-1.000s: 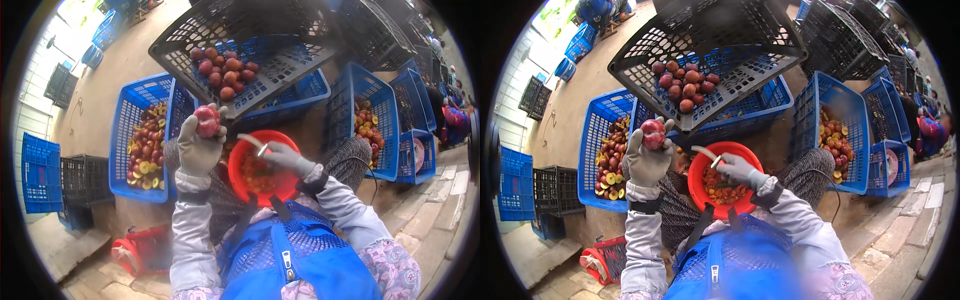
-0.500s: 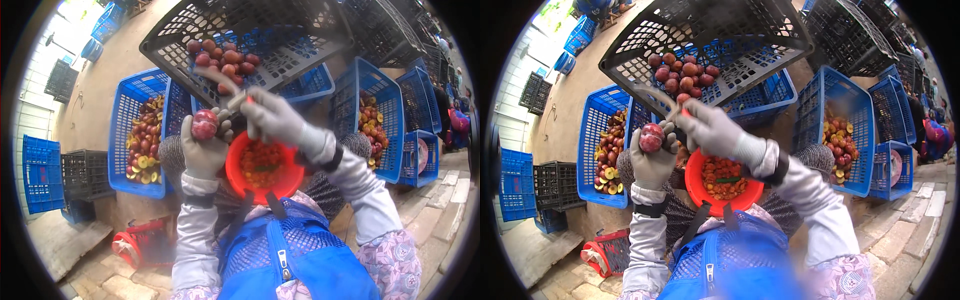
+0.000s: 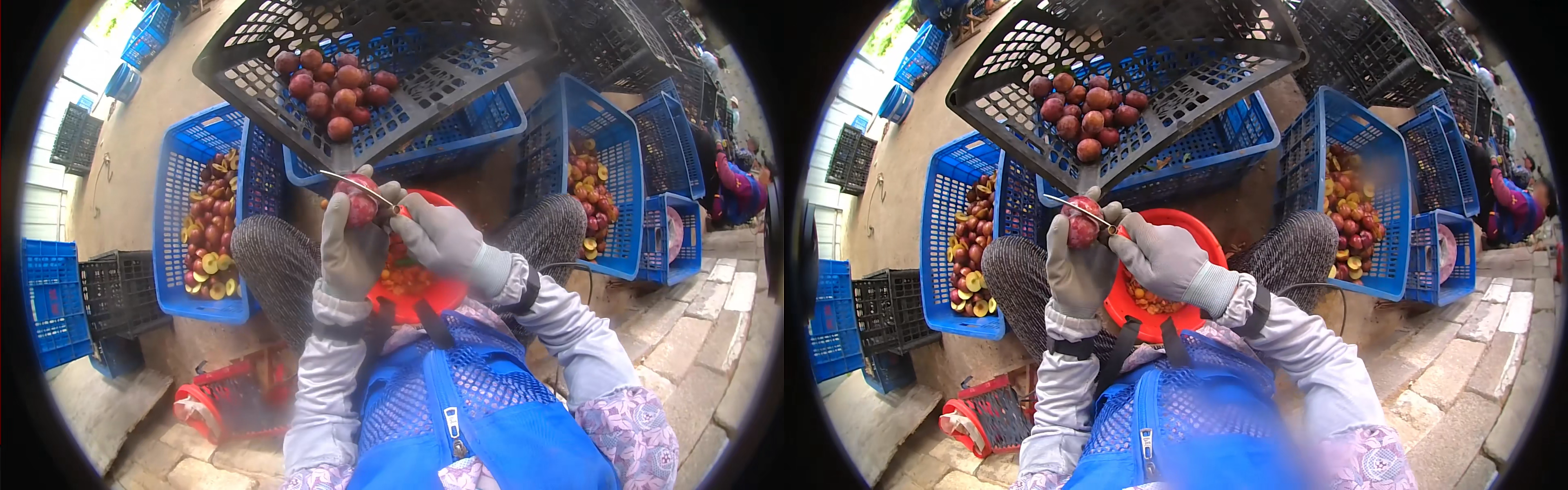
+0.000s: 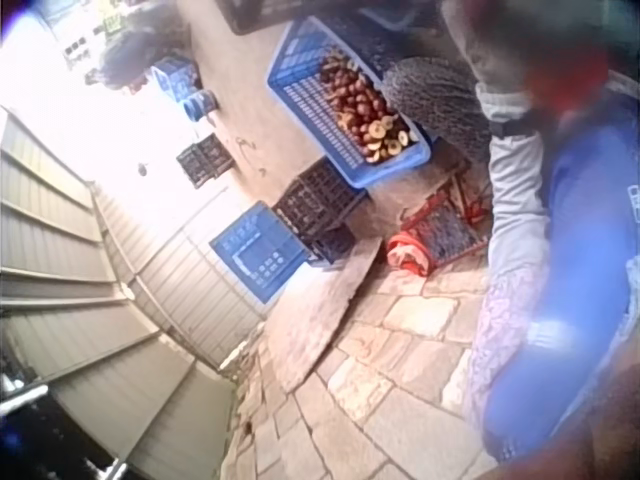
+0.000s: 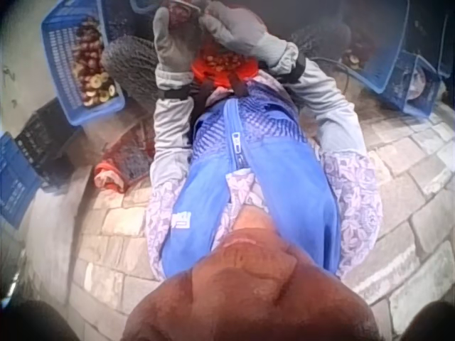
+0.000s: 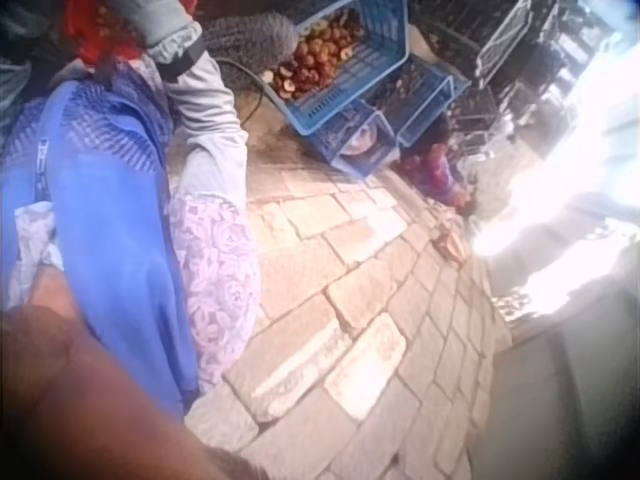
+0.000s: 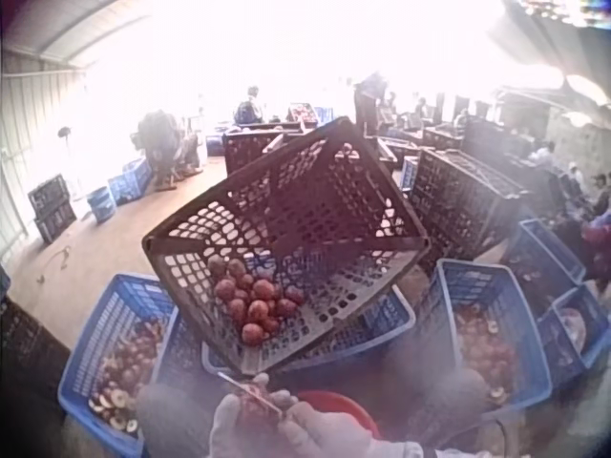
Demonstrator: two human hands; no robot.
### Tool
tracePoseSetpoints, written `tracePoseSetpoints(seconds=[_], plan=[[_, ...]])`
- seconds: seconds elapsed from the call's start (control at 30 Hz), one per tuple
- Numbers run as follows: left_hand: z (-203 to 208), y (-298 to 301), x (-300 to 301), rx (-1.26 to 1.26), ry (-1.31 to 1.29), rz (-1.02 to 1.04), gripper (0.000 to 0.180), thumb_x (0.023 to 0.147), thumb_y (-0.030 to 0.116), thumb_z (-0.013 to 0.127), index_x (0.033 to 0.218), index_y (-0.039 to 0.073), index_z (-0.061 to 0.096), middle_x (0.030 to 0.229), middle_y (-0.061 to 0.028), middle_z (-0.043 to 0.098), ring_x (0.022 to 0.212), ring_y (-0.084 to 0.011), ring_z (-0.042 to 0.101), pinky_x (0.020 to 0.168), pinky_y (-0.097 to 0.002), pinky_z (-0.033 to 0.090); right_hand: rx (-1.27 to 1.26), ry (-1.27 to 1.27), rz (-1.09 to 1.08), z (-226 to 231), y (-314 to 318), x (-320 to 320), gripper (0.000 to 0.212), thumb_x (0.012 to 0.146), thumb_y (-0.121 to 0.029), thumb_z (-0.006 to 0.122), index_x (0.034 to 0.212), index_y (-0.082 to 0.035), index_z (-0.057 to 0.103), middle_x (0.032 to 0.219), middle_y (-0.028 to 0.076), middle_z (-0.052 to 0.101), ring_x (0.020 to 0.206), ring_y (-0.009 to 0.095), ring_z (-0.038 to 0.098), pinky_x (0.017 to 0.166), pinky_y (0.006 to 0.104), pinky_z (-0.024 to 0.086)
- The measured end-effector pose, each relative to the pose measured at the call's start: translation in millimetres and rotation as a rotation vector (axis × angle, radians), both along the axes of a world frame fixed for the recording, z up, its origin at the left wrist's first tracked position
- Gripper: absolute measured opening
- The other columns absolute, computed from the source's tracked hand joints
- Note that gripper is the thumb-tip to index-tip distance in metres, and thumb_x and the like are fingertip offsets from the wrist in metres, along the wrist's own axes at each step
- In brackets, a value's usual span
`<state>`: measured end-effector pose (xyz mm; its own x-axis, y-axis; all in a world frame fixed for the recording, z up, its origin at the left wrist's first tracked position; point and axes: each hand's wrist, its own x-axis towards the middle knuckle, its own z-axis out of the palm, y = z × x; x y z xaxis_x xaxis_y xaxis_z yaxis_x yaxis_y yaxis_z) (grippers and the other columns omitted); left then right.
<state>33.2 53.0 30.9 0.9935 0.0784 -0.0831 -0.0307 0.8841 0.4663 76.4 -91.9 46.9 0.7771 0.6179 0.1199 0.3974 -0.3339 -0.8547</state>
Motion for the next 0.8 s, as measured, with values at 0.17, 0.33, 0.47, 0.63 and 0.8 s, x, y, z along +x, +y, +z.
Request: tracePoseSetpoints(seconds=[0.17, 0.33, 0.47, 0.63, 0.8], plan=[[-4, 1, 1, -0.012, -0.061, -0.078, 0.054, 0.096, 0.044, 0.036, 0.13, 0.002, 0.039, 0.112, -0.0169, 0.058, 0.105, -0.0252, 0.055, 0.092, -0.0357, 0.04, 0.005, -0.085, 0.004, -3, -1, 0, 0.024, 0.092, -0.025, 0.051, 0.101, -0.003, 0.049, 0.062, 0.016, 0.057, 0.059, 0.034, 0.06, 0.05, 0.0417, 0.046], [-1, -1, -6, 0.086, 0.011, -0.068, 0.049, 0.096, 0.04, 0.041, 0.126, 0.002, 0.041, 0.109, -0.013, 0.057, 0.103, -0.0227, 0.055, 0.092, -0.0346, 0.041, 0.011, -0.088, -0.012, -5, -5, -3, 0.026, 0.093, -0.026, 0.049, 0.107, -0.004, 0.048, 0.061, 0.015, 0.057, 0.057, 0.034, 0.06, 0.049, 0.0418, 0.046], [-7, 0, -7, 0.16, 0.126, -0.114, 0.04, 0.094, 0.029, 0.05, 0.123, 0.002, 0.043, 0.107, -0.0083, 0.054, 0.102, -0.0188, 0.054, 0.091, -0.0334, 0.041, -0.096, -0.017, 0.091, -15, -19, -1, 0.029, 0.094, -0.026, 0.046, 0.114, -0.005, 0.046, 0.062, 0.015, 0.057, 0.057, 0.034, 0.06, 0.051, 0.0418, 0.046], [7, -5, -8, 0.315, 0.143, -0.148, 0.036, 0.092, 0.021, 0.054, 0.121, 0.003, 0.044, 0.107, -0.0066, 0.054, 0.099, -0.0145, 0.054, 0.091, -0.0294, 0.041, -0.053, 0.058, 0.124, -4, -28, 1, 0.028, 0.095, -0.027, 0.043, 0.113, -0.005, 0.045, 0.063, 0.014, 0.057, 0.058, 0.034, 0.059, 0.054, 0.0408, 0.047], [17, -9, -3, 0.52, 0.153, -0.139, 0.037, 0.09, 0.014, 0.058, 0.122, 0.003, 0.043, 0.106, -0.0061, 0.054, 0.096, -0.0125, 0.054, 0.087, -0.0266, 0.044, -0.075, 0.119, 0.219, -2, -44, 6, 0.025, 0.096, -0.028, 0.041, 0.105, -0.005, 0.046, 0.067, 0.015, 0.056, 0.065, 0.034, 0.06, 0.058, 0.0393, 0.047]])
